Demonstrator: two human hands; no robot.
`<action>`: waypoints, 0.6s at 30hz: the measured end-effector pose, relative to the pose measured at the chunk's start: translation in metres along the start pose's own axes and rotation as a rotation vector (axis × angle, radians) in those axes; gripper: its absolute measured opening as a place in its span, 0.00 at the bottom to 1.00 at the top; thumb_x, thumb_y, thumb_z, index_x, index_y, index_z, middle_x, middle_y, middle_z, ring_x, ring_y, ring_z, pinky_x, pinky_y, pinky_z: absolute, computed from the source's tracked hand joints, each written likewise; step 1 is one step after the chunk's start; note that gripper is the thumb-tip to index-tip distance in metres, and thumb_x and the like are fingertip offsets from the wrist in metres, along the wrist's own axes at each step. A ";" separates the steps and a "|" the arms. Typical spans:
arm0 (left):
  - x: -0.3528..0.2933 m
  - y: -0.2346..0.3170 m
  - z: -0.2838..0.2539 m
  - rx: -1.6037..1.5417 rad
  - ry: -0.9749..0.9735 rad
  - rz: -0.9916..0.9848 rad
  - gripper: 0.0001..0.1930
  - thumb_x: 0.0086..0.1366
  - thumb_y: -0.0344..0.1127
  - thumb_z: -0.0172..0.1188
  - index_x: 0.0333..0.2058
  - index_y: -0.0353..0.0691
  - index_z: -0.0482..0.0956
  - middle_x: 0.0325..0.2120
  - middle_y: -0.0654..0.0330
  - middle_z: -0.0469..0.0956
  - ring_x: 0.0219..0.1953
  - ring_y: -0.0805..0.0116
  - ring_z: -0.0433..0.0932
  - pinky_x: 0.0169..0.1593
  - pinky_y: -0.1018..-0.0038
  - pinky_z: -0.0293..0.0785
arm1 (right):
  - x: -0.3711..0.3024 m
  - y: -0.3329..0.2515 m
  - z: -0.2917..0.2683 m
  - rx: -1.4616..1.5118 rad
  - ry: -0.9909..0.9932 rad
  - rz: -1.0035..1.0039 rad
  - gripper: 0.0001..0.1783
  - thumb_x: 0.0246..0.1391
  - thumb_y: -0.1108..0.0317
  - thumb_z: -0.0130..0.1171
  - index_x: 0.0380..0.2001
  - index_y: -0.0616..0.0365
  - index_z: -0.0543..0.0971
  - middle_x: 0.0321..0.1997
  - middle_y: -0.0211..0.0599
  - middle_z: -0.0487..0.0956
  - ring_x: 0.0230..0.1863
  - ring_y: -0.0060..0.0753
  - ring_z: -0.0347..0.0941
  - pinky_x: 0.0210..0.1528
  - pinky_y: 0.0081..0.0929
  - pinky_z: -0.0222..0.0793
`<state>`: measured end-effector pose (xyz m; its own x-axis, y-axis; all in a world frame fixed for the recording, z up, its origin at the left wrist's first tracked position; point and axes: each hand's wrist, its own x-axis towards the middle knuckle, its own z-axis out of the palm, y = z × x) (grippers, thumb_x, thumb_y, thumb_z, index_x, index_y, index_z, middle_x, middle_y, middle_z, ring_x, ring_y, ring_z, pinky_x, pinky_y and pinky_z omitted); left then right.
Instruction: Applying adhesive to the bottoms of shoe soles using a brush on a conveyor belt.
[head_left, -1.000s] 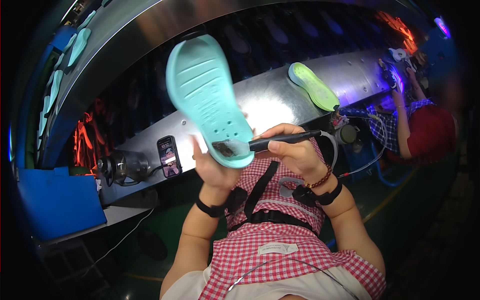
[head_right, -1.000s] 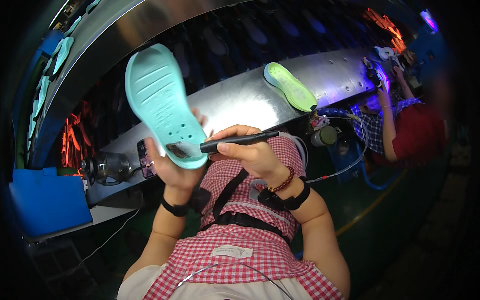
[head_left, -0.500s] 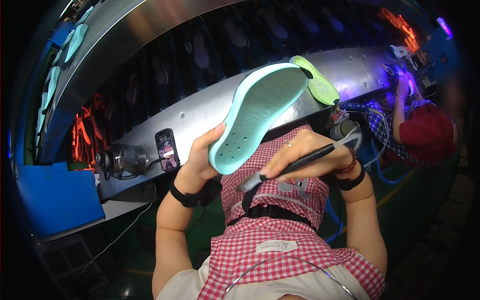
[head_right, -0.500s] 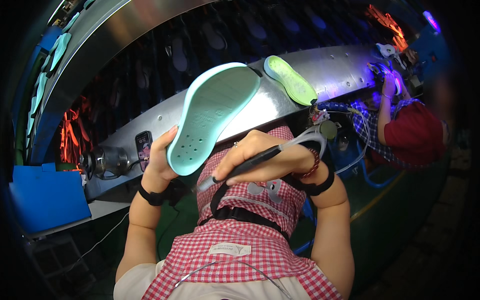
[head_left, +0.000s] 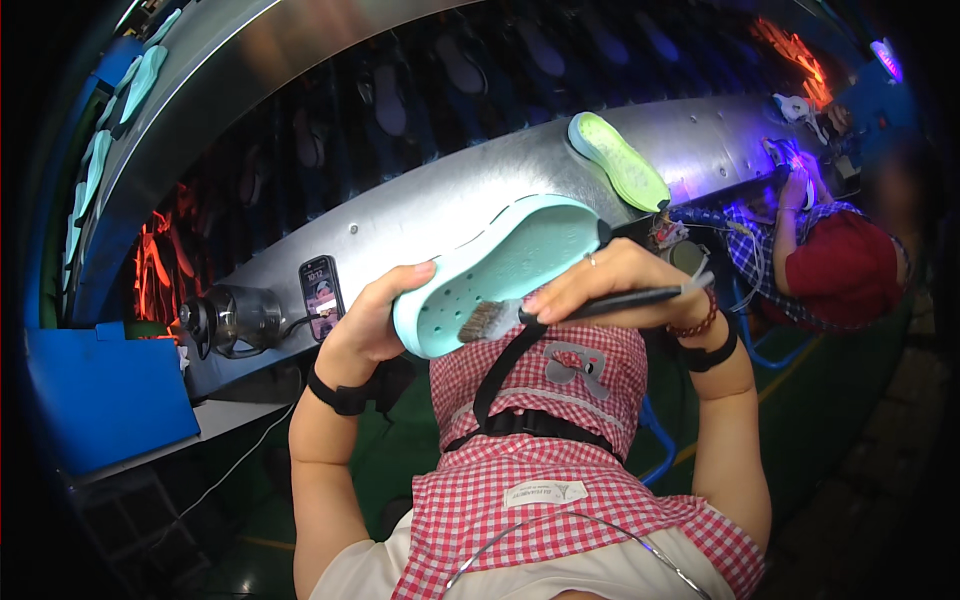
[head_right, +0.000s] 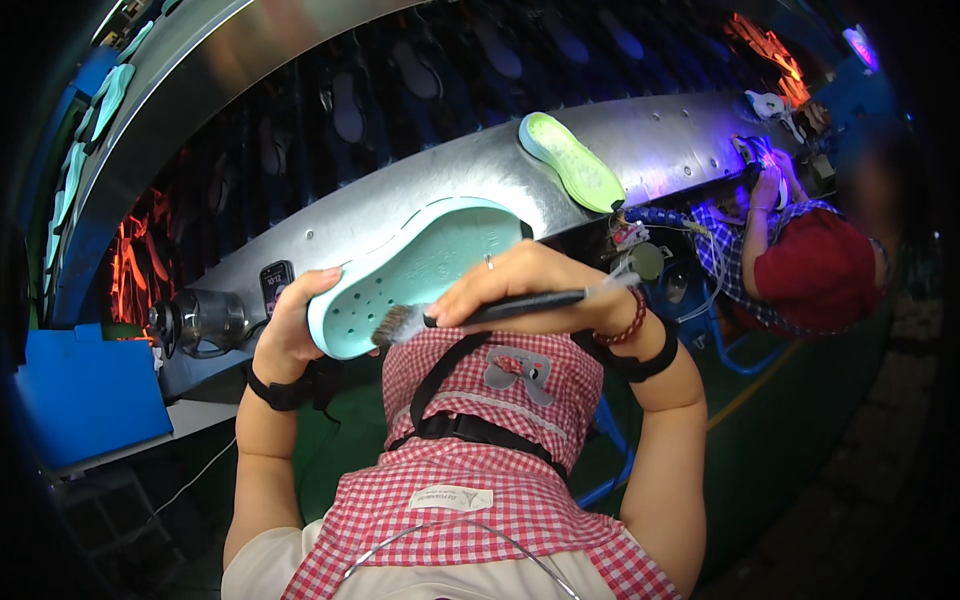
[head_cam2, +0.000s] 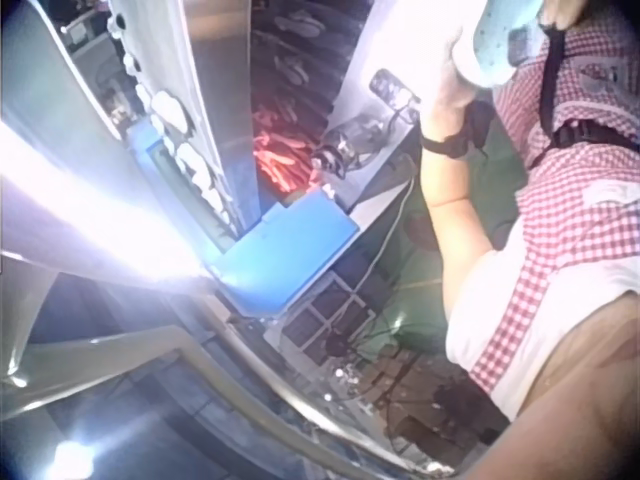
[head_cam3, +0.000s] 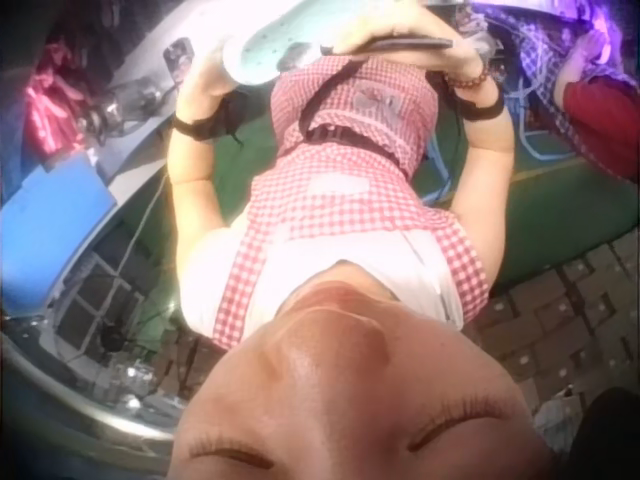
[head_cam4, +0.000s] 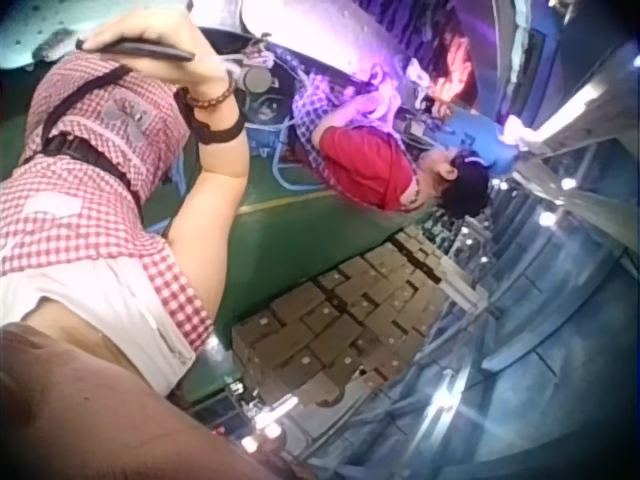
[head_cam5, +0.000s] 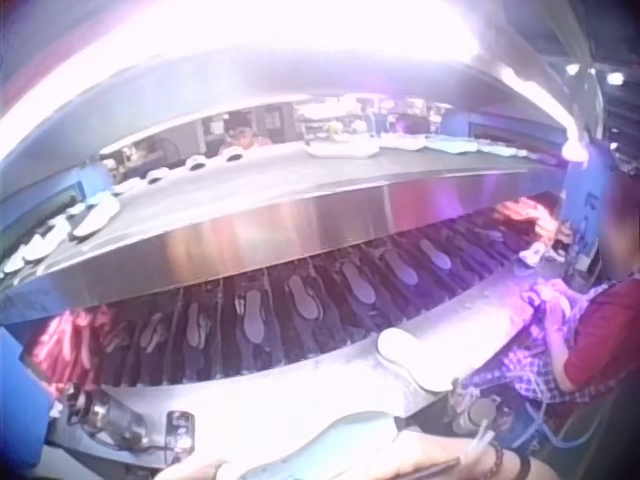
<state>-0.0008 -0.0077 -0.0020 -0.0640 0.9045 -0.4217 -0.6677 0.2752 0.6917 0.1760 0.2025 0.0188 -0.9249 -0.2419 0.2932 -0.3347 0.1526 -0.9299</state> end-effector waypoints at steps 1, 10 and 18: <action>-0.001 0.000 -0.005 0.001 -0.001 0.002 0.29 0.57 0.48 0.49 0.50 0.29 0.65 0.42 0.48 0.72 0.40 0.61 0.75 0.41 0.69 0.74 | -0.002 -0.003 -0.003 -0.006 -0.016 -0.019 0.10 0.43 0.77 0.59 0.33 0.65 0.78 0.39 0.49 0.78 0.44 0.41 0.75 0.47 0.29 0.70; -0.018 0.006 -0.014 0.078 0.072 0.179 0.32 0.56 0.53 0.46 0.50 0.29 0.64 0.40 0.46 0.73 0.34 0.57 0.77 0.33 0.65 0.78 | -0.005 0.002 0.013 -0.105 0.230 -0.043 0.11 0.40 0.80 0.61 0.31 0.65 0.79 0.36 0.46 0.79 0.41 0.39 0.76 0.46 0.27 0.70; 0.039 -0.033 -0.008 -0.581 0.003 0.488 0.38 0.60 0.66 0.27 0.57 0.41 0.58 0.54 0.52 0.62 0.54 0.47 0.62 0.56 0.50 0.58 | 0.004 0.003 0.034 -0.145 0.532 0.069 0.13 0.37 0.76 0.63 0.32 0.61 0.79 0.28 0.36 0.78 0.30 0.23 0.73 0.33 0.18 0.67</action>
<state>0.0127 0.0157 -0.0460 -0.4535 0.8787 -0.1492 -0.8465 -0.3722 0.3808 0.1775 0.1695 0.0097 -0.8963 0.2853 0.3395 -0.2569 0.2900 -0.9219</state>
